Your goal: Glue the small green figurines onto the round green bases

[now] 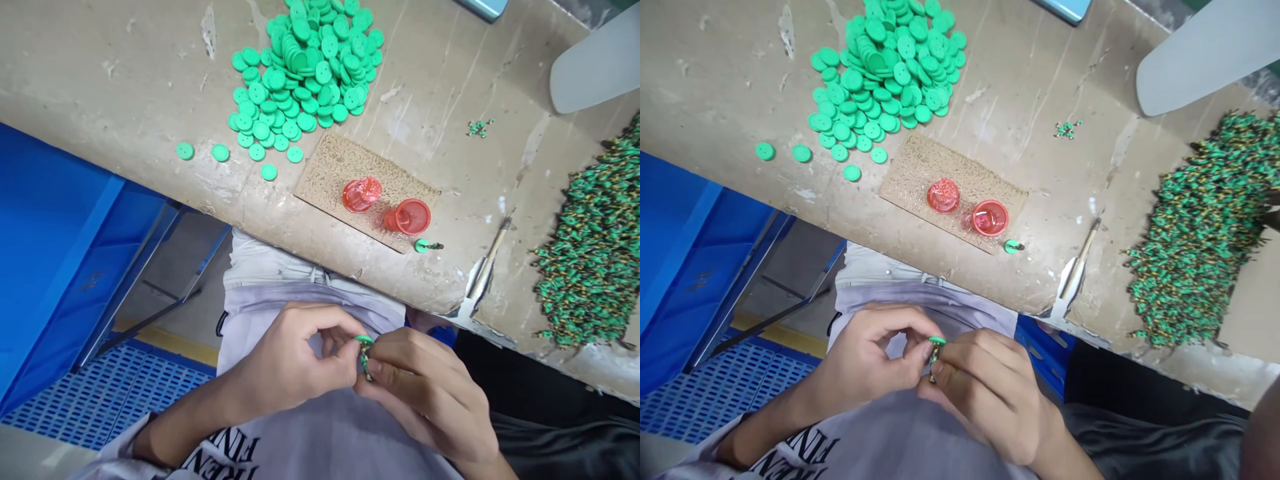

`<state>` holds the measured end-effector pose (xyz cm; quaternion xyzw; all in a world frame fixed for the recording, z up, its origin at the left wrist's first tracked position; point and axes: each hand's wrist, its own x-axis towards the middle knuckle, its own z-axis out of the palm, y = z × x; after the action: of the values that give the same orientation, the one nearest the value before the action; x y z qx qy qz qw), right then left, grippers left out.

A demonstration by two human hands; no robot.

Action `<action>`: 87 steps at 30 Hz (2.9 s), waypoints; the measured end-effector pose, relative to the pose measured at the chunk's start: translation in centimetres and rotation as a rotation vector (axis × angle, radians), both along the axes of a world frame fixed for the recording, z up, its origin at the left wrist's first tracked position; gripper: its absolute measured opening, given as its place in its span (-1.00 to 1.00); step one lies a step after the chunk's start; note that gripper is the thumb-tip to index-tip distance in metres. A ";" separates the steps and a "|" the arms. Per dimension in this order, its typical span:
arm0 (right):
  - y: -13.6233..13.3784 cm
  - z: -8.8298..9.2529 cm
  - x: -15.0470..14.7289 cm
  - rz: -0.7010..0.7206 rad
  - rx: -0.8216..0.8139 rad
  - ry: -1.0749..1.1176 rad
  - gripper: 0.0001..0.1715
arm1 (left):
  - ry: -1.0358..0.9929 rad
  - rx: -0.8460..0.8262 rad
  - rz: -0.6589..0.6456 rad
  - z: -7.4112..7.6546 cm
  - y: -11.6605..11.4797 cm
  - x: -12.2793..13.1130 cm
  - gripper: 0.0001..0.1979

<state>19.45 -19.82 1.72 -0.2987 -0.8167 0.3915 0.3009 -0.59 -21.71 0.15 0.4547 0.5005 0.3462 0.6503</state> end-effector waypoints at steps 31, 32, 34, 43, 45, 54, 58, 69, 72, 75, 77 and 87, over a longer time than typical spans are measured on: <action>0.5 1.1 0.7 -0.058 -0.378 -0.264 -0.94 | 0.246 0.264 -0.073 0.7 -0.4 0.1 -0.80; 0.5 1.2 0.8 -0.048 -0.390 -0.291 -0.96 | 0.278 0.283 -0.081 0.7 -0.6 0.2 -0.80; 0.4 1.4 0.9 -0.024 -0.387 -0.347 -0.96 | 0.333 0.317 -0.097 0.6 -1.0 0.4 -0.79; 0.9 1.6 1.2 0.183 -0.253 -0.509 -0.81 | 0.406 0.349 -0.151 -0.3 -2.1 0.7 -0.81; 1.0 1.6 1.4 0.217 -0.254 -0.528 -0.79 | 0.399 0.326 -0.169 -0.4 -2.1 0.7 -0.81; 0.2 0.4 1.6 0.239 -0.370 -0.509 -0.67 | 0.318 0.179 -0.227 -0.4 -2.0 0.8 -0.80; -0.1 -0.2 1.6 0.221 -0.436 -0.421 -0.66 | 0.324 0.151 -0.230 -0.4 -2.2 0.9 -0.80; 0.2 -0.4 1.9 0.159 -0.416 -0.370 -0.75 | 0.340 0.180 -0.213 -0.5 -1.6 0.9 -0.77; 0.2 -0.8 1.9 0.147 -0.429 -0.359 -0.76 | 0.309 0.105 -0.210 -0.4 -1.5 1.0 -0.78; 0.2 -0.9 1.8 0.117 -0.448 -0.333 -0.78 | 0.286 0.070 -0.205 -0.2 -1.4 1.0 -0.78; 0.3 -0.8 1.7 0.085 -0.455 -0.293 -0.80 | 0.267 0.073 -0.200 -0.1 -1.3 0.8 -0.78; -1.0 -1.6 1.4 -0.144 -0.415 -0.034 -0.84 | 0.101 0.162 -0.161 0.6 -1.1 0.1 -0.64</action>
<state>20.85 -20.84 0.14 -0.4183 -0.7002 0.5235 0.2464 -0.49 -22.81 0.79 0.5614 0.4649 0.3088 0.6110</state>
